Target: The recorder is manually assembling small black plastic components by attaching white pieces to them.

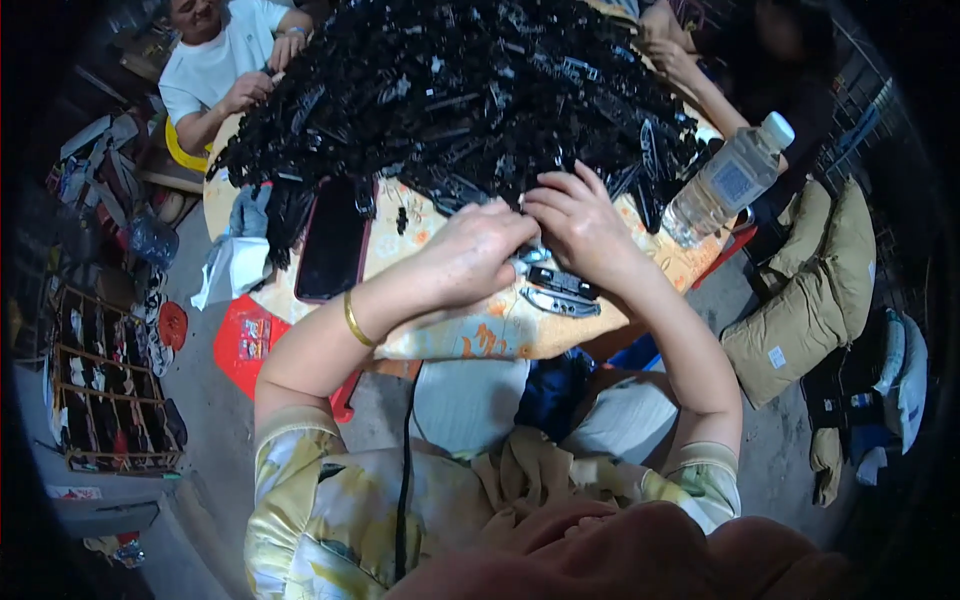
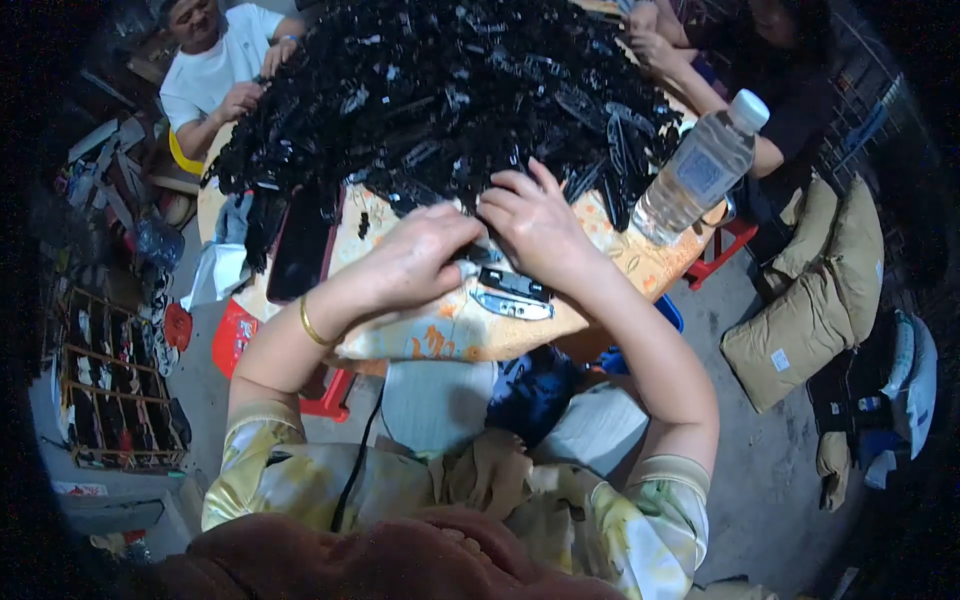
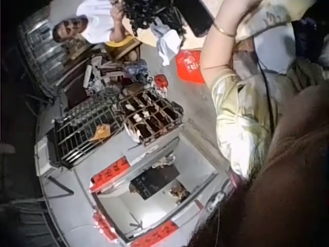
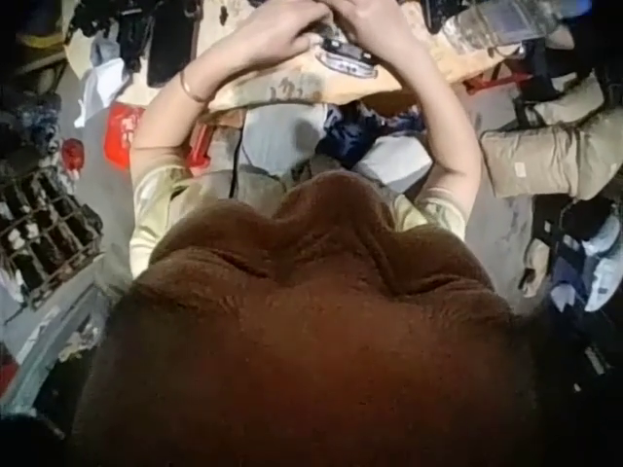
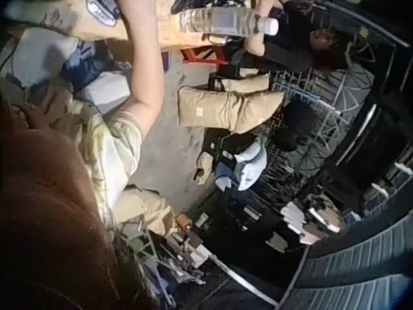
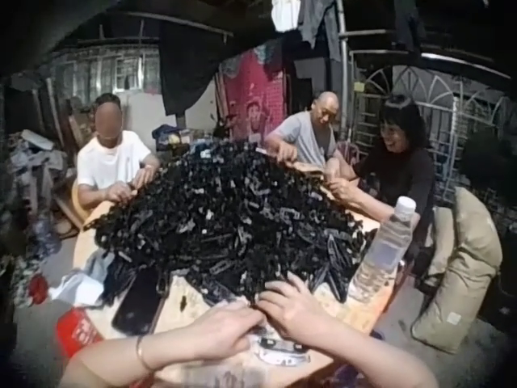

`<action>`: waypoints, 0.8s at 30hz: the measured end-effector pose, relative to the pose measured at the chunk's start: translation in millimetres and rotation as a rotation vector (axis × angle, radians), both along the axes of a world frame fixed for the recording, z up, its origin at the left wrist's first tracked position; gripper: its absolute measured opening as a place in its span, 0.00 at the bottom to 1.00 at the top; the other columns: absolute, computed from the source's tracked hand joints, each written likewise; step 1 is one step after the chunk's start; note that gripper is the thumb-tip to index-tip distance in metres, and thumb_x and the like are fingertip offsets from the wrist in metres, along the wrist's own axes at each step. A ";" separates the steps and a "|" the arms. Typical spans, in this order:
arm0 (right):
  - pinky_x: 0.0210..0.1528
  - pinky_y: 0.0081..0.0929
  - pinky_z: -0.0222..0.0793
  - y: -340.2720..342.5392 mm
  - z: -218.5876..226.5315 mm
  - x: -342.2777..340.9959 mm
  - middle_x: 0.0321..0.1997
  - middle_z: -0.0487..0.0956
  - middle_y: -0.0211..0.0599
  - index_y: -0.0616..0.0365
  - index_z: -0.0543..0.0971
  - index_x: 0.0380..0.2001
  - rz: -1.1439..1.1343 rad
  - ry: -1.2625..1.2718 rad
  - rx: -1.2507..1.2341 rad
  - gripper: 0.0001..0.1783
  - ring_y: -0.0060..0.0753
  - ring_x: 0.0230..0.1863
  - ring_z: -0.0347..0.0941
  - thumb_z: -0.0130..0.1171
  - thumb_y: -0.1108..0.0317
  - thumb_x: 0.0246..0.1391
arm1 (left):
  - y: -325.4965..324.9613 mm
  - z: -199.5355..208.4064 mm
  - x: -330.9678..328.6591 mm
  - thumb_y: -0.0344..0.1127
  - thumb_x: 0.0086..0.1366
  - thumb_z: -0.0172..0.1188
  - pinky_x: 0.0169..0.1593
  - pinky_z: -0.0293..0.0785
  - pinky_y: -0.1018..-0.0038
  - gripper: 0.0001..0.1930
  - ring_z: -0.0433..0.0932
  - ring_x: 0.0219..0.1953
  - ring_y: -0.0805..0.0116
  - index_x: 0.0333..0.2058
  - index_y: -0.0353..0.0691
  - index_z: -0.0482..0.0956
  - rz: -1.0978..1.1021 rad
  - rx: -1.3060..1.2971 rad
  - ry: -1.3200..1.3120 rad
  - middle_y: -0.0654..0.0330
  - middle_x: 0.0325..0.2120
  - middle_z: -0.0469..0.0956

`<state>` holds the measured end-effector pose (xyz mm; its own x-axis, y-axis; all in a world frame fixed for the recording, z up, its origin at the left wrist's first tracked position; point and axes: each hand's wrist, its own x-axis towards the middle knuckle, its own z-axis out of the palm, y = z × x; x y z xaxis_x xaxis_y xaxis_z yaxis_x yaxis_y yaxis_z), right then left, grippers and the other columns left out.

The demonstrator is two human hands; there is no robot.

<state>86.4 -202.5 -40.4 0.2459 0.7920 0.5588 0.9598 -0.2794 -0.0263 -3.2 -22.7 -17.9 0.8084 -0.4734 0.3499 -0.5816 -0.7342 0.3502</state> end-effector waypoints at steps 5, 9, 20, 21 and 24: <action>0.61 0.49 0.56 -4.9 4.2 3.3 0.44 0.76 0.36 0.59 0.78 0.36 0.007 0.006 0.018 0.14 0.42 0.54 0.67 0.59 0.74 0.41 | 5.0 10.8 5.7 0.28 0.47 0.57 0.40 0.70 0.63 0.15 0.72 0.35 0.49 0.36 0.33 0.71 0.029 -0.102 0.107 0.48 0.29 0.72; 0.59 0.48 0.58 -3.9 2.4 0.7 0.39 0.77 0.35 0.59 0.78 0.34 -0.019 -0.040 0.020 0.12 0.41 0.50 0.69 0.59 0.74 0.41 | 8.9 10.2 5.8 0.31 0.50 0.59 0.39 0.71 0.65 0.16 0.73 0.34 0.51 0.38 0.33 0.69 0.083 -0.146 0.146 0.48 0.30 0.72; 0.51 0.41 0.60 -15.7 0.7 -25.9 0.41 0.77 0.31 0.53 0.79 0.38 -0.133 -0.104 0.060 0.14 0.36 0.46 0.69 0.60 0.69 0.43 | 1.6 3.0 1.1 0.24 0.57 0.60 0.41 0.74 0.75 0.18 0.77 0.35 0.72 0.45 0.33 0.67 0.276 -0.660 0.371 0.58 0.34 0.77; 0.49 0.39 0.60 -15.4 2.6 -26.2 0.40 0.77 0.31 0.54 0.78 0.38 -0.156 -0.111 0.060 0.15 0.35 0.44 0.70 0.61 0.69 0.43 | 3.3 3.1 4.5 0.23 0.56 0.60 0.41 0.74 0.77 0.19 0.76 0.35 0.75 0.47 0.32 0.67 0.253 -0.776 0.393 0.60 0.35 0.77; 0.45 0.37 0.62 -18.2 3.2 -27.5 0.37 0.77 0.32 0.56 0.79 0.36 -0.149 -0.092 0.037 0.14 0.35 0.39 0.70 0.63 0.67 0.43 | 7.0 5.2 9.2 0.23 0.55 0.62 0.42 0.74 0.78 0.21 0.75 0.36 0.77 0.47 0.32 0.67 0.194 -0.955 0.461 0.62 0.35 0.78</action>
